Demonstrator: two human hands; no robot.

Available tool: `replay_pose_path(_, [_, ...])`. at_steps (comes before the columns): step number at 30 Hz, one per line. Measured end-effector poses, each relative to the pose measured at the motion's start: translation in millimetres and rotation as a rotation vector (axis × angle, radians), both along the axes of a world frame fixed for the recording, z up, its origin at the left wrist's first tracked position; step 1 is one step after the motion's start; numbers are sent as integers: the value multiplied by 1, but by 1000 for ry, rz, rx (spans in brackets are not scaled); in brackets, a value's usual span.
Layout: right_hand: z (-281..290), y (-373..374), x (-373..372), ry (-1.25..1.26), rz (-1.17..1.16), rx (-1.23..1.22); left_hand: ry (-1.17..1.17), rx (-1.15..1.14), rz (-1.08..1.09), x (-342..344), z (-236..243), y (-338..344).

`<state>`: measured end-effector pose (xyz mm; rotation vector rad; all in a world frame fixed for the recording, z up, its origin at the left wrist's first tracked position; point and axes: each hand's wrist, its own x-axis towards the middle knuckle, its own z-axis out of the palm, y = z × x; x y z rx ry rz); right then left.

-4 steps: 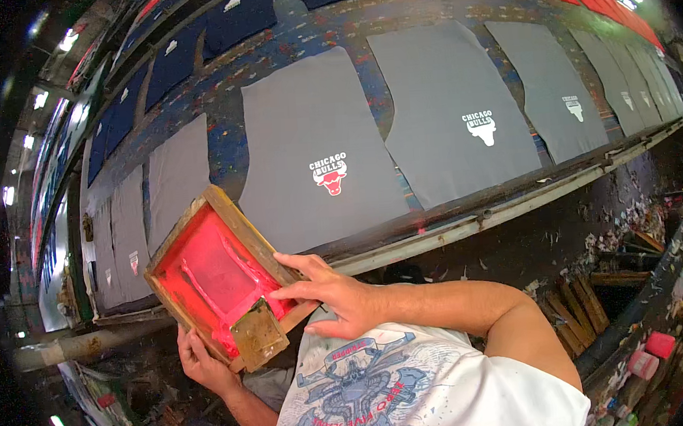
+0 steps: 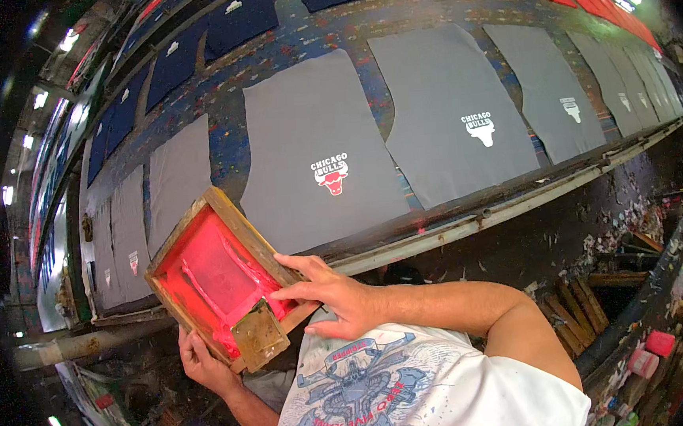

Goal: The person uses a wooden screen printing frame with red ink to print a Chicago Bulls logo onto a series of gray and black t-shirts laid out on a workbench. They repeatedly position the frame, pull the squeegee across the screen to transfer ink, and lift the frame to reveal the printed logo.

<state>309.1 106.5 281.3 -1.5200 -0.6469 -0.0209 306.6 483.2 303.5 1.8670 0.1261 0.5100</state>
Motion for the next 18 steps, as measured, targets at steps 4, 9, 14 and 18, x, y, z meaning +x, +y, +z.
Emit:
replay_pose_path(4, [6, 10, -14, 4, 5, -44, -57, -81, -13, -15, -14, 10])
replay_pose_path(9, [10, 18, -31, 40, -7, -95, -57, -164, -27, -30, -34, 17])
replay_pose_path(14, [9, 14, -61, 44, -74, -115, -32, -134, -111, -34, -44, 13])
replay_pose_path(18, [14, -1, -79, 165, -77, -61, -26, -172, -154, -31, -40, -5])
